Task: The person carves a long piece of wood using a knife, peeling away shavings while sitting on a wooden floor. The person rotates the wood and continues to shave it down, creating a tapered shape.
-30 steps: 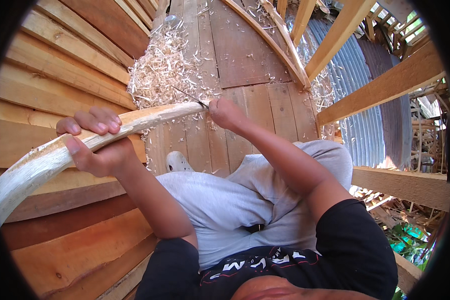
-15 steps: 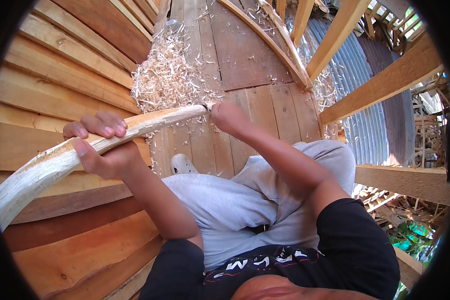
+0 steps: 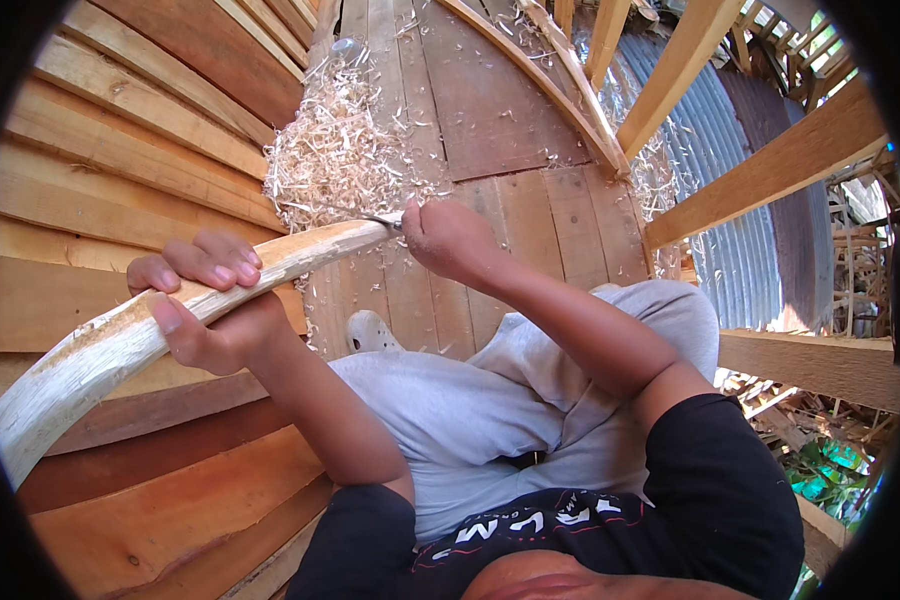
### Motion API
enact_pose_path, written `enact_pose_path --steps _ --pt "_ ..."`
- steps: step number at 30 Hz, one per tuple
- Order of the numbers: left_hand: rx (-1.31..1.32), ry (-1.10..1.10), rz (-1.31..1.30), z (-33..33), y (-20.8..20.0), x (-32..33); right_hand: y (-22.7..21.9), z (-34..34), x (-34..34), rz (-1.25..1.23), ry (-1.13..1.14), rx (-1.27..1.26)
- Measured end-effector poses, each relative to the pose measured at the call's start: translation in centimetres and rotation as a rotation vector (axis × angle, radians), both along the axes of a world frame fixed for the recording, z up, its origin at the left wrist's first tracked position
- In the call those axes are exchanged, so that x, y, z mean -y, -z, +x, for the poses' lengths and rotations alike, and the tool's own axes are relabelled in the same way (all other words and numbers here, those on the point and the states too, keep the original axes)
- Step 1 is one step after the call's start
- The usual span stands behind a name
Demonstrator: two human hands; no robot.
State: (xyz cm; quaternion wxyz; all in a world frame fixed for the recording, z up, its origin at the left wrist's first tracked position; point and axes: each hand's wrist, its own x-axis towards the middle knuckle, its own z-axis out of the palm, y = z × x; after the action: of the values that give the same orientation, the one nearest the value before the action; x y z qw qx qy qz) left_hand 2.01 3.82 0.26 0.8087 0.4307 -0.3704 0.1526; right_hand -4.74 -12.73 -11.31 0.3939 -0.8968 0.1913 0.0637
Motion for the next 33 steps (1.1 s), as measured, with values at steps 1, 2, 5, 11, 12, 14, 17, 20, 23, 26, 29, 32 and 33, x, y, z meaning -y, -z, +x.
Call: enact_pose_path --steps 1,2,5,11,12,14,17,20,23,26,29,32,33 --pt "0.003 0.008 0.006 0.1 -0.1 -0.1 2.2 0.4 0.4 0.076 0.039 0.057" --pt "-0.007 0.041 -0.012 -0.1 0.0 0.9 5.9 0.1 2.6 0.125 0.102 0.104" --pt "-0.016 0.042 -0.007 -0.1 0.2 1.2 8.1 -0.3 3.2 0.037 0.204 0.076" --pt "0.0 0.034 -0.009 0.5 -0.1 -0.1 3.5 1.4 0.4 -0.032 0.02 0.038" --pt "-0.012 0.033 -0.019 0.1 0.0 -0.1 1.5 0.8 0.2 -0.044 -0.045 0.019" --pt "0.009 0.081 -0.014 0.1 0.1 0.7 7.2 0.3 3.0 0.007 0.09 0.032" --pt "0.023 0.045 0.019 0.4 0.2 1.0 8.8 0.3 3.5 -0.033 0.162 0.049" --pt "0.003 0.062 -0.008 0.4 0.5 1.0 7.9 0.3 3.2 -0.055 0.088 0.026" --pt "-0.002 0.031 0.003 0.4 0.2 -0.6 4.8 0.9 0.8 0.017 0.051 0.036" --pt "0.0 0.067 -0.013 0.4 0.2 0.9 9.8 0.3 4.1 0.047 0.165 0.12" --pt "0.004 0.061 -0.008 0.4 0.4 0.8 9.6 0.5 3.8 -0.044 0.171 -0.017" --pt "0.006 0.096 -0.032 0.7 0.3 0.7 7.1 0.6 2.8 -0.059 0.128 -0.024" --pt "0.005 0.065 -0.025 0.8 0.1 -0.1 4.1 1.1 1.4 -0.06 0.071 -0.03"
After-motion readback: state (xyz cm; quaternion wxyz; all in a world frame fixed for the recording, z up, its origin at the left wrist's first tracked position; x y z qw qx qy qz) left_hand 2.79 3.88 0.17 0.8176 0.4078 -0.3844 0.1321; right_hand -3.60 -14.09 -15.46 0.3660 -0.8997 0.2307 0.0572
